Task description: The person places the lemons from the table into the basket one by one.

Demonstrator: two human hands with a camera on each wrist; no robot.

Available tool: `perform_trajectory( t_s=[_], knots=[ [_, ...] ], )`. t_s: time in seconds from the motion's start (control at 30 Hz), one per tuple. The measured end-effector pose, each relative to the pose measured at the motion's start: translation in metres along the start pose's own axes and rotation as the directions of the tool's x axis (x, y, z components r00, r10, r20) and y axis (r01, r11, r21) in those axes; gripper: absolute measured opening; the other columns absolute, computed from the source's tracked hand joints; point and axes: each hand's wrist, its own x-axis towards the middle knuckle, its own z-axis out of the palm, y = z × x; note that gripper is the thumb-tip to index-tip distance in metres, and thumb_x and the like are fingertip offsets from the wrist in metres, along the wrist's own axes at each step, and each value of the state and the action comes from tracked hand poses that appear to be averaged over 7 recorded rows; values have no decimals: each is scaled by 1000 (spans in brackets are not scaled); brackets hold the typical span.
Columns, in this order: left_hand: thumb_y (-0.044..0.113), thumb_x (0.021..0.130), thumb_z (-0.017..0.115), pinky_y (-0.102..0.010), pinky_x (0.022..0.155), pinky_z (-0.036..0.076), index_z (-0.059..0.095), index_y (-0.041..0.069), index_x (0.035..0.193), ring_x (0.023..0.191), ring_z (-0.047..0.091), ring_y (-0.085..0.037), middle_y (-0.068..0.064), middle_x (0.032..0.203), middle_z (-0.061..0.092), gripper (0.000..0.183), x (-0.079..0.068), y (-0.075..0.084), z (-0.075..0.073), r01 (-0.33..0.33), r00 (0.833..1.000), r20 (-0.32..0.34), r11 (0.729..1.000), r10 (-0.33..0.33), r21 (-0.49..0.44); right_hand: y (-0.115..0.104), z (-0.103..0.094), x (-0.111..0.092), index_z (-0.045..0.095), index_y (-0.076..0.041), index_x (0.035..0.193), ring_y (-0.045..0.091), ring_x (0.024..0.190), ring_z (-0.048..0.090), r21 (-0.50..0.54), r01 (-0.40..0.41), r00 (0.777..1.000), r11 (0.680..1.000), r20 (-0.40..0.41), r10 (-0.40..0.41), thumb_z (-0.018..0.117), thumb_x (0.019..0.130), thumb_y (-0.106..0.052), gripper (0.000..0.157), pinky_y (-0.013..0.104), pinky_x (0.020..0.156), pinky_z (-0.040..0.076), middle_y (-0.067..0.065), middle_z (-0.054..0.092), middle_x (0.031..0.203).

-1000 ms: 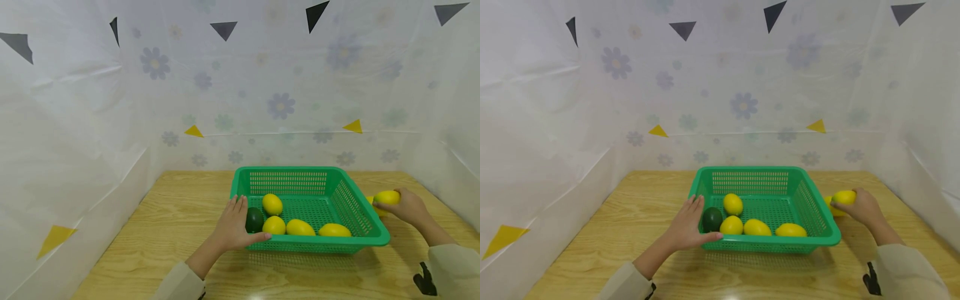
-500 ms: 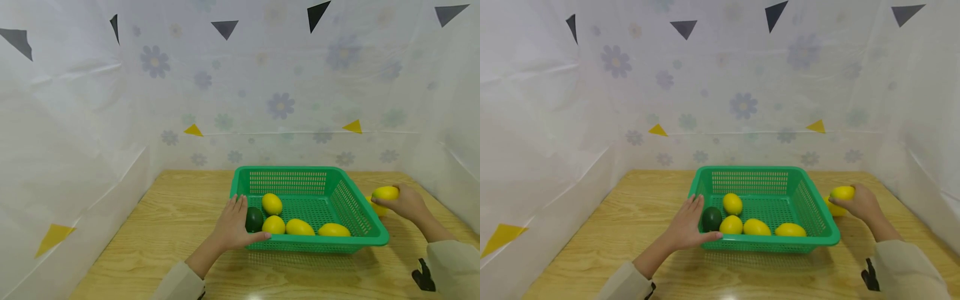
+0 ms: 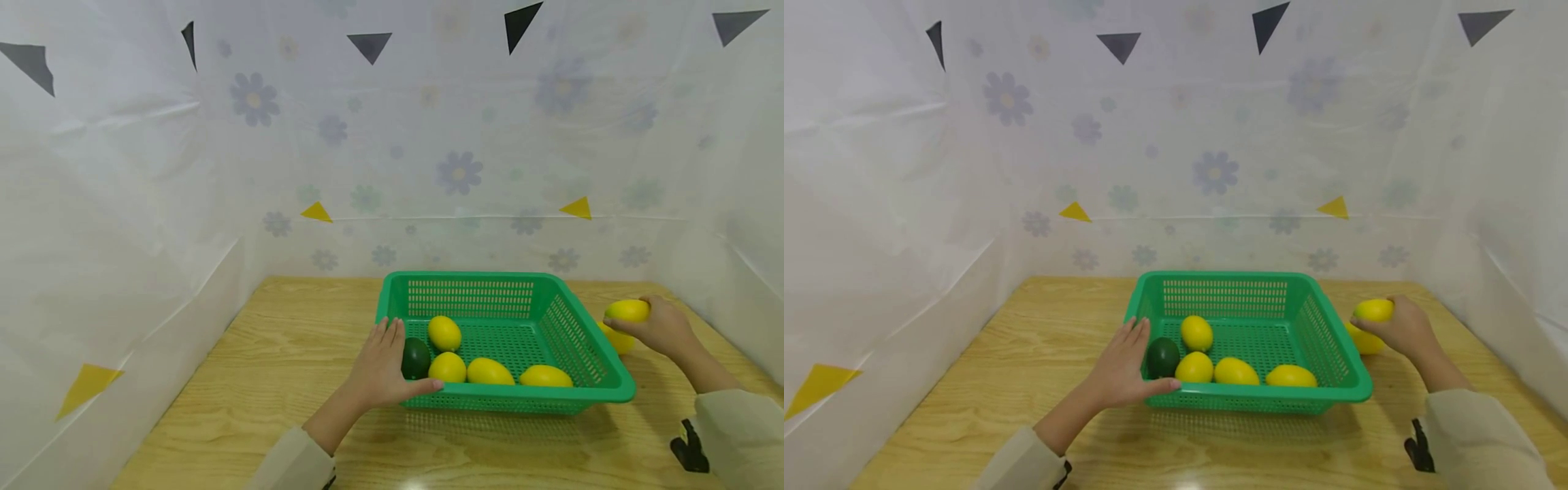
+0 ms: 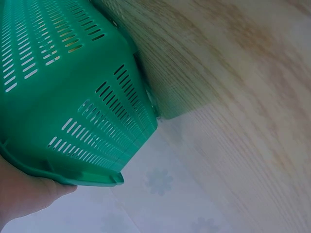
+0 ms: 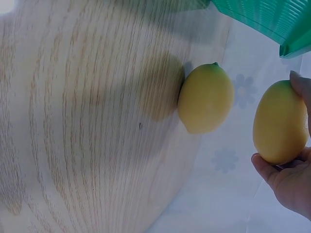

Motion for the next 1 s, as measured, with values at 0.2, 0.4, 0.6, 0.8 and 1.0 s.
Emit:
perform_trajectory(
  t_s=[0.2,0.4,0.6,0.8,1.0],
  knots=[
    [73,78,49,-48,118,12,14,-2,147,144,8,-34,-18,154,16,108,0,1,-1,2,1000,3,1000,-2,1,-2,-1,0,28,29,124,33,70,53,10,-5,1000,1000,6,5,59,87,-42,86,29,50,42,44,44,103],
    [72,78,49,-48,118,11,13,-2,147,144,8,-34,-18,154,15,108,0,1,-1,1,1000,5,1000,-1,-2,-5,-2,1,26,28,126,34,72,53,20,-6,1000,1000,3,6,58,87,-43,87,29,51,42,44,43,105],
    [72,79,50,-48,118,11,13,-3,147,144,8,-34,-18,154,15,108,-1,2,-2,4,1000,7,1000,-4,-11,-10,-3,2,28,27,126,33,71,52,32,-10,1000,999,1,10,57,87,-43,85,29,51,42,42,44,103],
    [71,79,50,-48,118,11,14,-3,147,144,8,-34,-18,154,15,107,-1,2,-3,3,1000,6,1000,-3,-8,-15,-3,3,30,23,126,33,73,52,55,7,1000,998,-19,-6,58,88,-42,81,29,51,42,40,45,104],
    [72,79,50,-48,117,12,14,-3,147,144,8,-34,-18,154,16,107,-1,2,-3,4,1000,5,1000,-4,3,-18,-2,4,30,22,126,32,73,52,70,12,1000,997,-25,-10,58,88,-41,79,29,51,42,39,45,104]
  ],
)
